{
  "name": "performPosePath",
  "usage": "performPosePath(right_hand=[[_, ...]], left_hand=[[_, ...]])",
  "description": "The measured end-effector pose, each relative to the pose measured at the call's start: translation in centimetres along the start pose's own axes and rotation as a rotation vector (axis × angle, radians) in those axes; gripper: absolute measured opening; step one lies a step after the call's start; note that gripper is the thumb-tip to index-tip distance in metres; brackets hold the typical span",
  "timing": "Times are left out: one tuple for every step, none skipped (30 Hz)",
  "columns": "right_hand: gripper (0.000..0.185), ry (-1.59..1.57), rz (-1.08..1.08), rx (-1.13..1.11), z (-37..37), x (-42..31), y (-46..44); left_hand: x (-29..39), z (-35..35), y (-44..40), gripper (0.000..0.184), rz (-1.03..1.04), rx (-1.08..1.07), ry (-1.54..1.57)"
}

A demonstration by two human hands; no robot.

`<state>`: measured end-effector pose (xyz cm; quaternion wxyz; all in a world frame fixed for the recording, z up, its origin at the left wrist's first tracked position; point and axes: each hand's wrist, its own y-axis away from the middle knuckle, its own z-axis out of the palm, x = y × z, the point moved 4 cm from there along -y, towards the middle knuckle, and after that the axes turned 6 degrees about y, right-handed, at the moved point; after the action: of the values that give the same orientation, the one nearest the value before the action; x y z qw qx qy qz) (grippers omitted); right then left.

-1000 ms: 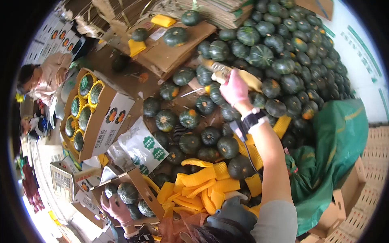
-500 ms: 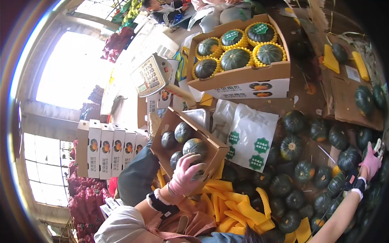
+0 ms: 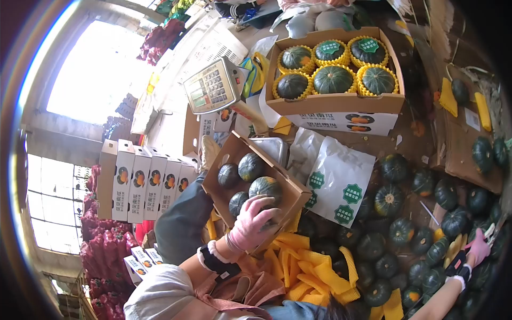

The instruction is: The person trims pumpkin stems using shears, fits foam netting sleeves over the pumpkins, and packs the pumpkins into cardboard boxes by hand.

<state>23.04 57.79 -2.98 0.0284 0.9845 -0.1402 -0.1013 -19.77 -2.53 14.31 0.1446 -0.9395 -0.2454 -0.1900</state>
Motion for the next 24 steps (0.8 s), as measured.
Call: performPosePath(right_hand=[[0.066, -0.041, 0.006, 0.014, -0.2, 0.8, 0.6], [0.061, -0.083, 0.012, 0.028, -1.0, 0.8, 2.1], [0.059, -0.125, 0.017, 0.042, -1.8, 0.9, 3.7], [0.058, -0.172, -0.009, 0.007, -1.5, 1.9, 3.8], [0.057, -0.294, -0.069, -0.020, -2.1, 1.6, 6.1], [0.058, -0.418, -0.126, -0.056, -2.7, 1.4, 8.4], [0.060, -0.555, -0.200, -0.112, -4.7, -0.4, 13.6], [0.064, -0.698, -0.268, -0.182, -6.8, -2.1, 19.0], [0.071, -0.838, -0.327, -0.263, -8.8, -3.9, 24.4], [0.069, -0.897, -0.302, -0.529, -9.4, -4.4, 28.3], [0.068, -0.914, -0.254, -0.788, -10.1, -4.9, 32.5], [0.067, -0.873, -0.351, -0.931, -9.7, -6.2, 36.0], [0.065, -0.826, -0.457, -1.074, -9.3, -7.4, 39.5], [0.064, -0.779, -0.565, -1.207, -9.0, -8.5, 43.0], [0.069, -0.964, -0.703, -1.310, -9.0, -9.9, 45.7], [0.068, -0.994, -0.721, -1.367, -9.5, -11.5, 47.1], [0.066, -1.020, -0.735, -1.429, -9.9, -12.5, 48.1], [0.064, -0.962, -0.863, -1.318, -9.8, -12.4, 47.9], [0.066, -0.872, -0.959, -1.246, -10.9, -12.6, 47.8], [0.066, -0.788, -1.007, -1.221, -11.6, -12.5, 47.2], [0.067, -0.702, -1.052, -1.192, -12.3, -11.9, 46.4], [0.066, -0.663, -1.036, -1.177, -13.1, -10.9, 45.5], [0.064, -0.708, -0.935, -1.158, -14.0, -9.6, 44.8], [0.063, -0.715, -0.874, -1.117, -14.9, -8.2, 44.0]], left_hand=[[0.3, 0.2, 0.0, 0.045, 0.026, -0.005, 0.049], [0.5, 0.6, 0.1, 0.046, 0.051, -0.008, 0.099], [0.9, 0.8, 0.1, 0.046, 0.076, -0.016, 0.147], [1.8, 1.2, 0.0, 0.045, 0.074, -0.064, 0.239], [2.8, 1.6, 0.0, 0.043, 0.063, -0.084, 0.358], [3.8, 2.2, -0.1, 0.044, 0.025, -0.137, 0.494], [4.8, 3.1, -0.2, 0.046, -0.010, -0.189, 0.631], [5.7, 4.3, -0.4, 0.053, -0.051, -0.236, 0.764], [6.7, 5.6, -0.5, 0.059, -0.088, -0.283, 0.900], [7.5, 7.7, -0.2, 0.079, -0.249, -0.399, 1.191], [8.8, 7.8, -0.6, 0.093, -0.379, -0.458, 1.334], [9.6, 8.5, -0.6, 0.097, -0.437, -0.473, 1.509], [10.4, 9.3, -0.6, 0.101, -0.496, -0.488, 1.683], [10.7, 10.8, 0.0, 0.095, -0.455, -0.441, 1.863], [10.3, 10.3, 0.3, 0.086, -0.339, -0.437, 1.790], [8.9, 10.2, 1.2, 0.081, -0.436, -0.377, 1.820], [7.2, 9.9, 2.4, 0.077, -0.539, -0.314, 1.848], [5.9, 8.8, 3.3, 0.074, -0.601, -0.249, 1.962], [3.9, 7.8, 4.4, 0.071, -0.651, -0.184, 1.943], [2.1, 6.7, 4.9, 0.070, -0.642, -0.087, 2.003], [0.5, 5.0, 5.0, 0.064, -0.587, -0.137, 2.107], [-1.1, 3.6, 5.2, 0.063, -0.494, -0.005, 2.210], [-2.8, 2.2, 5.8, 0.063, -0.604, 0.155, 2.114], [-4.3, 0.8, 6.1, 0.064, -0.623, 0.190, 2.137]])
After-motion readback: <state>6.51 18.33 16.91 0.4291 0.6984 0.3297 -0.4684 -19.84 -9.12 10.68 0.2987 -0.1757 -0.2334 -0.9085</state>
